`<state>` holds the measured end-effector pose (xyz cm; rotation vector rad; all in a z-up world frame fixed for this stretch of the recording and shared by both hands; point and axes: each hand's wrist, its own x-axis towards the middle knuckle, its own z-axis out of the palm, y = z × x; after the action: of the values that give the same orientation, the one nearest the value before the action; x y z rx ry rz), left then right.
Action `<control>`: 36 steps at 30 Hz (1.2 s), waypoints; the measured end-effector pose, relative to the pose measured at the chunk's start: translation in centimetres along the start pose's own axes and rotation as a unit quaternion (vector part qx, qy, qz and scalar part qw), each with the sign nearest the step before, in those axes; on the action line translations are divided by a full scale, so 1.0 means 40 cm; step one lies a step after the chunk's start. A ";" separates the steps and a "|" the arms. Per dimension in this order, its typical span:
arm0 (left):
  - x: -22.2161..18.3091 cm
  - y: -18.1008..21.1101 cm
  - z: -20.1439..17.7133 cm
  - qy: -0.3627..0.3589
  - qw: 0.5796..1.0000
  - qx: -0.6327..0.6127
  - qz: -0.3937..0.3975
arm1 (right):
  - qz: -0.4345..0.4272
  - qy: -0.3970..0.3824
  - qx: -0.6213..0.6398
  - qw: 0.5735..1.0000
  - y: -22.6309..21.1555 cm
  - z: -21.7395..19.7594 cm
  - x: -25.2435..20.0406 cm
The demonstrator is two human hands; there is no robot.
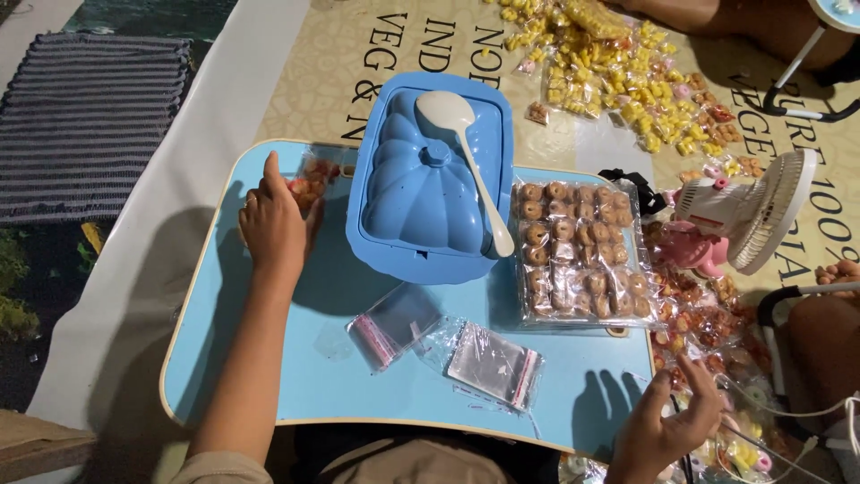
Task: Manually packaging small red decorative items into individual clear plastic bags on a low table.
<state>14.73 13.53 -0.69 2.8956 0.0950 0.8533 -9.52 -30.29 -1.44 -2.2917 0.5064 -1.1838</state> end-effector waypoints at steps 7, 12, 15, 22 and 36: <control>0.011 0.005 -0.046 -0.047 0.996 -0.061 -0.037 | 0.001 0.000 -0.004 1.000 0.011 -0.002 -0.005; 0.020 0.008 -0.094 -0.010 0.995 -0.097 -0.033 | 0.000 -0.002 -0.013 1.000 0.007 -0.004 -0.004; 0.030 0.008 -0.142 0.014 0.991 -0.130 -0.022 | 0.006 -0.005 -0.001 1.000 0.001 -0.006 -0.003; 0.032 0.067 -0.332 0.056 0.975 -0.216 -0.007 | -0.002 -0.001 -0.020 1.000 0.007 -0.006 -0.005; -0.114 0.310 -0.506 -0.217 0.728 -0.642 0.102 | -0.023 0.018 0.044 0.999 -0.107 0.003 -0.007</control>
<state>0.22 2.79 15.39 1.6502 -0.6144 0.0560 -9.19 -26.66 0.86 -2.2219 0.4102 -1.2469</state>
